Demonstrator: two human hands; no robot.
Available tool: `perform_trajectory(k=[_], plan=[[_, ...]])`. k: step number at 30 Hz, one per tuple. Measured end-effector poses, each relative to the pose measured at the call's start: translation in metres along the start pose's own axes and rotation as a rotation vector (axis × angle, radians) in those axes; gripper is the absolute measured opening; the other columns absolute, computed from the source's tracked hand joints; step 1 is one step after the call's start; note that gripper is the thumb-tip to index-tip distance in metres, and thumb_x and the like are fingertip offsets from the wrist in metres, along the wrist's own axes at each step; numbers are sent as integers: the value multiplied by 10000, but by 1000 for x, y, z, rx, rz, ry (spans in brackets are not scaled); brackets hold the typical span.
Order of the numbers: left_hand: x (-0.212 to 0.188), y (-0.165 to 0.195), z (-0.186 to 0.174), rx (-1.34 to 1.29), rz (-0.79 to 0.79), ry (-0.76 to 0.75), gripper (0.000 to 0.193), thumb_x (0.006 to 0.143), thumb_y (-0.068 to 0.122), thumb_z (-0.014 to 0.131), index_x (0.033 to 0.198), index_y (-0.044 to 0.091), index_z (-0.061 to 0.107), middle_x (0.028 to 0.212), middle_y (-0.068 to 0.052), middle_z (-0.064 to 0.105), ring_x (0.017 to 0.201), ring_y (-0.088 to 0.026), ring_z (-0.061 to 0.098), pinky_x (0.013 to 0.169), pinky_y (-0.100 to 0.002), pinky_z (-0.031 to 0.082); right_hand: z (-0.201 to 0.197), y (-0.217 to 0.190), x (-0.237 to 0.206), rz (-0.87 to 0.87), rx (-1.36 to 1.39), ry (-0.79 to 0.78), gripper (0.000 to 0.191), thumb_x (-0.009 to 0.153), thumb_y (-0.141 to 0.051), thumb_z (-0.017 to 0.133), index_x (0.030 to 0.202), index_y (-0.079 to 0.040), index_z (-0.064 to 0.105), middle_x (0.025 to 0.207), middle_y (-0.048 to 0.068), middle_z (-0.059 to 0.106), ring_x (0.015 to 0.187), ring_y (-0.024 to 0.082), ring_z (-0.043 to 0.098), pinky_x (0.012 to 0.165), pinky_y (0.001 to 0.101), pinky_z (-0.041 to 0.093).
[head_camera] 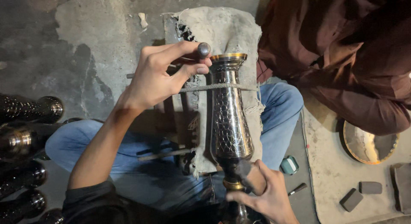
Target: The person sits on the floor with a brass vase clamped in a simple fixture and engraves a decorative pattern onto its surface, holding a chisel against the metal and striking it with a wooden mallet. The person repositions the chisel around the vase and rotates the vase to work new areas.
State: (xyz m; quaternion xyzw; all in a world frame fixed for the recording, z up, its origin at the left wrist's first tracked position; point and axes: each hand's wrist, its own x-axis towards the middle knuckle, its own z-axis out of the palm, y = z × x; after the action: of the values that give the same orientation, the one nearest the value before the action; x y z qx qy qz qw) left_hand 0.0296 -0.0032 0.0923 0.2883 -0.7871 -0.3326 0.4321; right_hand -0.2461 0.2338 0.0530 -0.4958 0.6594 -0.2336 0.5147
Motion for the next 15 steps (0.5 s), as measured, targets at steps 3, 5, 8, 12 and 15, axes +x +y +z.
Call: perform_trajectory(k=[3,5,8,12,15], plan=[[2,1,4,-61,-19,0,232,1006,41,762,1216,1,673,1118,-102,773,1068,-174,775,951,-307,659,0,-14,3,20,214,-50,591,540,-108,982,1052,-12,702,888,70,809,784,115,721,743,289,576],[4,2,4,-80,-31,-6,228,1016,43,753,1225,-2,673,1128,-103,774,1075,-173,777,959,-306,659,-3,-16,6,13,300,-110,621,575,-84,963,1132,-1,700,972,77,804,869,123,726,826,298,580],[5,5,3,-107,-85,-10,223,1013,46,750,1217,-7,676,1106,-102,779,1057,-169,779,934,-295,655,-8,-2,11,52,333,-196,637,604,-64,960,1167,22,675,1031,95,794,927,144,726,878,320,578],[5,3,3,-155,-131,-11,198,1032,61,730,1208,-8,672,1078,-91,782,1028,-155,783,919,-273,658,-9,37,14,9,383,-216,729,584,-71,973,1203,28,601,1086,91,741,988,150,708,895,336,563],[11,-4,3,-131,-86,-4,180,1078,109,718,1227,21,672,1107,-84,785,1039,-154,794,964,-288,678,-20,56,20,64,192,-280,769,620,-75,998,1247,24,563,1028,146,636,890,200,601,803,392,554]])
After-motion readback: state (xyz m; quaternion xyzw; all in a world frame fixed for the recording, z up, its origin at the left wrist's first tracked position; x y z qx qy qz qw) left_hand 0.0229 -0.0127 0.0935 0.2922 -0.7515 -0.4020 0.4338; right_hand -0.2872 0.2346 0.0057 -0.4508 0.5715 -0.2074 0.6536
